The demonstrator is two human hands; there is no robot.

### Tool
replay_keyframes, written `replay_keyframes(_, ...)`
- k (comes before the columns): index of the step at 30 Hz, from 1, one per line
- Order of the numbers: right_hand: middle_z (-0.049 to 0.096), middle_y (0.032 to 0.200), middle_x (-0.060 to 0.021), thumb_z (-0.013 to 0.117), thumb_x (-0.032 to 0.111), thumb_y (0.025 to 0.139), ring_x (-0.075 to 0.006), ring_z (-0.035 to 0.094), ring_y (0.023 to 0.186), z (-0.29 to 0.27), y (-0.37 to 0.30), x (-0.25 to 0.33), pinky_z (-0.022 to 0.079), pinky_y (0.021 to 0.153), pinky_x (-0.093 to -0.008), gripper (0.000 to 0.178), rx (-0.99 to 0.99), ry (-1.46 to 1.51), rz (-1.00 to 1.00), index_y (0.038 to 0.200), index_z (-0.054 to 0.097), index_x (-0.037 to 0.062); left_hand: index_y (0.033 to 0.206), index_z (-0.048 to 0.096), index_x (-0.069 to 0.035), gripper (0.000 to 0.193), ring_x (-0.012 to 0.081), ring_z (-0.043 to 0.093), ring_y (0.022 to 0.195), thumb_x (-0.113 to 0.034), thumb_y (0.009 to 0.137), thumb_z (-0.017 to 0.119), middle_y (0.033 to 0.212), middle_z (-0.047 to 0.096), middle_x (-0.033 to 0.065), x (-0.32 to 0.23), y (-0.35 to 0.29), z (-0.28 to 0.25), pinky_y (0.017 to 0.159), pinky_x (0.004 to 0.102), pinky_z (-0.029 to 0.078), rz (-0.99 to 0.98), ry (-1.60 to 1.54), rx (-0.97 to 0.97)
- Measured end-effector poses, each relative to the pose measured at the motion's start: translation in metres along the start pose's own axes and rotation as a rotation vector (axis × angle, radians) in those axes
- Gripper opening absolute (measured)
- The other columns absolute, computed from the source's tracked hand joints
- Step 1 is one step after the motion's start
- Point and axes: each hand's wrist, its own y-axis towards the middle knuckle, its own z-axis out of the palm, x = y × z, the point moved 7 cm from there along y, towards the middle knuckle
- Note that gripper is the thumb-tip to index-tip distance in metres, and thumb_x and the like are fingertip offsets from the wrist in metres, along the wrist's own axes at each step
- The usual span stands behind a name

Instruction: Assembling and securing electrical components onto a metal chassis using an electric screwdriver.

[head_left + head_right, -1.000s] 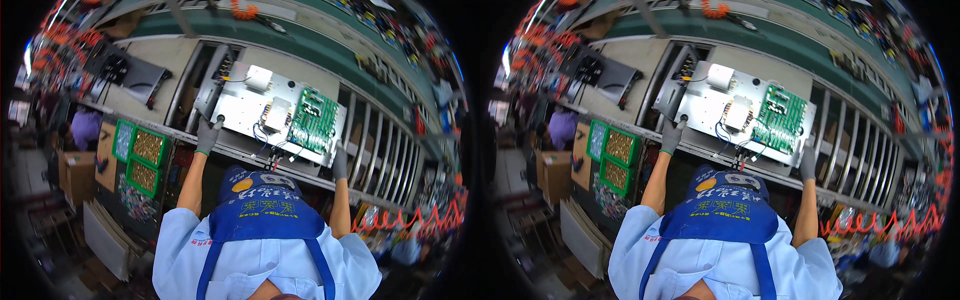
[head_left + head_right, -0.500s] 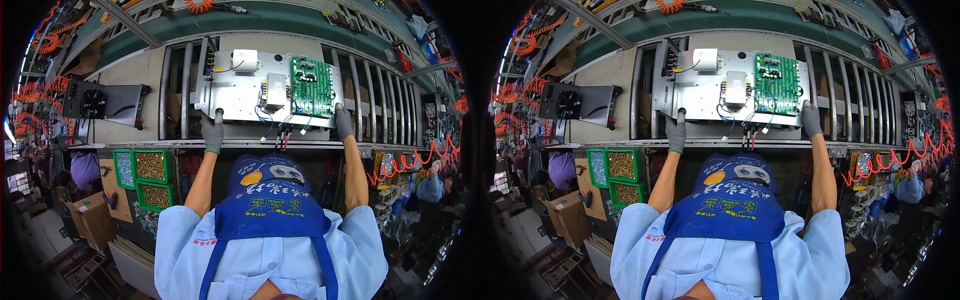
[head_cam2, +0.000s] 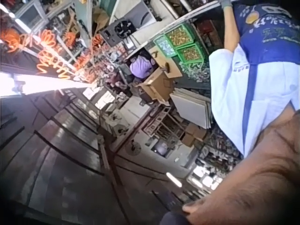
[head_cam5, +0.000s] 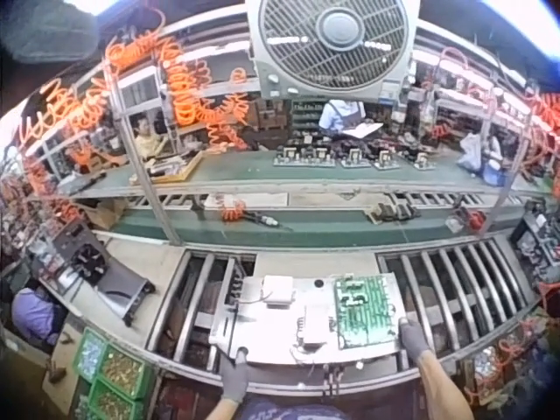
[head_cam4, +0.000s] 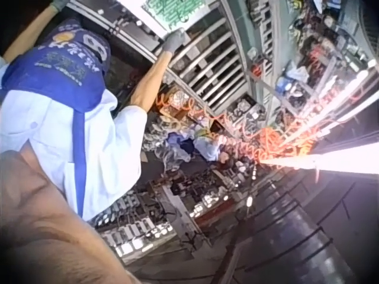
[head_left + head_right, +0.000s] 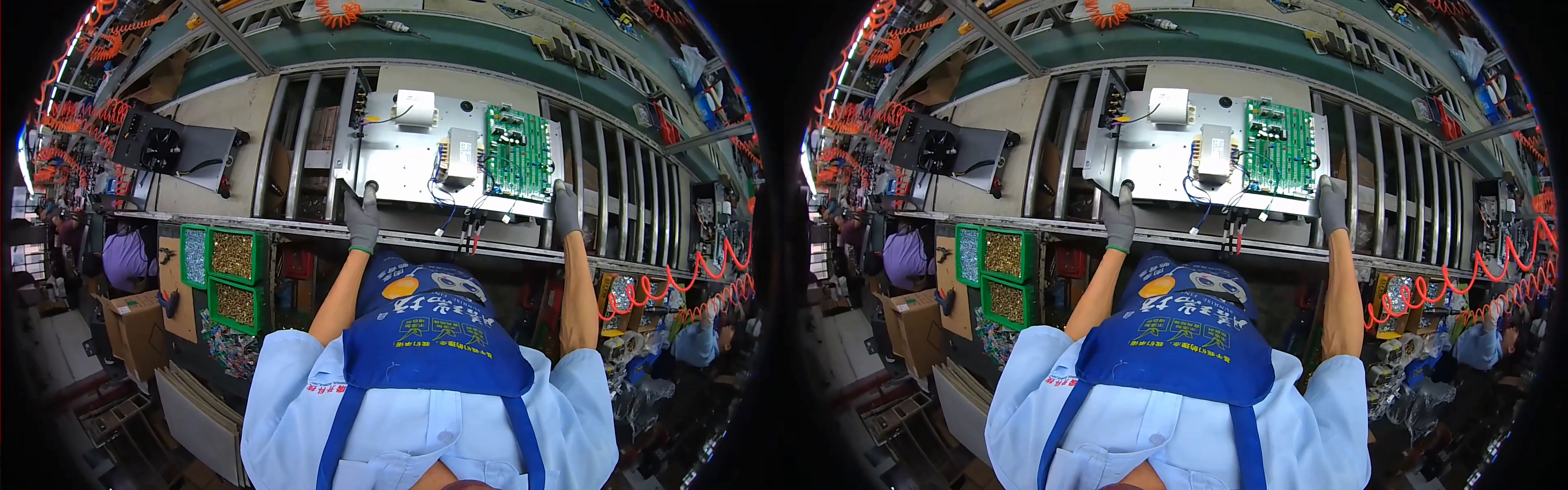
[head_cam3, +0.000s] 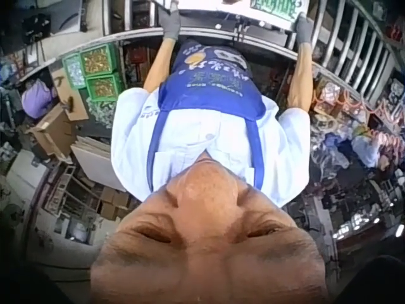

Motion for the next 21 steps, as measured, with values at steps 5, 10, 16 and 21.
replay_keyframes(5,0.063,0.091,-0.0098,0.045,0.028,0.096,-0.0154,0.055,0.081,-0.003,0.007,-0.007,0.044,0.076,-0.0293,0.040,0.059,0.068,0.009,0.110,0.061,-0.0065,0.130,0.043,0.007,0.057,0.0282,0.058,0.104,-0.029,0.090,0.060,0.116,0.060,0.0212,0.006,-0.005,0.008,0.093,0.0345,0.042,-0.001,0.048,0.016)
replay_keyframes(10,0.065,0.091,-0.0118,0.046,0.029,0.096,-0.0170,0.056,0.082,0.001,0.002,-0.011,0.044,0.076,-0.0311,0.041,0.063,0.106,-0.034,0.108,0.061,-0.0074,0.130,0.044,0.008,0.053,0.0240,0.054,0.109,-0.021,0.089,0.062,0.120,0.058,0.0170,0.000,-0.002,0.006,0.097,0.0312,0.038,-0.129,-0.016,0.086)
replay_keyframes(16,0.062,0.076,-0.0111,0.048,0.028,0.096,-0.0167,0.051,0.071,-0.002,-0.009,0.003,0.043,0.067,-0.0345,0.038,0.003,-0.016,-0.117,0.097,0.061,-0.0072,0.130,0.044,0.008,0.050,0.0244,0.052,0.112,-0.021,0.091,0.056,0.123,0.056,0.0171,0.017,-0.001,0.006,0.099,0.0317,0.037,-0.161,-0.024,0.067)
replay_keyframes(21,0.060,0.073,-0.0147,0.049,0.027,0.095,-0.0186,0.051,0.069,-0.002,-0.007,0.003,0.043,0.067,-0.0351,0.037,0.010,0.001,-0.137,0.095,0.061,-0.0078,0.127,0.046,0.009,0.048,0.0255,0.054,0.109,-0.020,0.090,0.056,0.120,0.058,0.0176,0.038,0.000,0.004,0.097,0.0324,0.038,-0.264,-0.091,0.039)
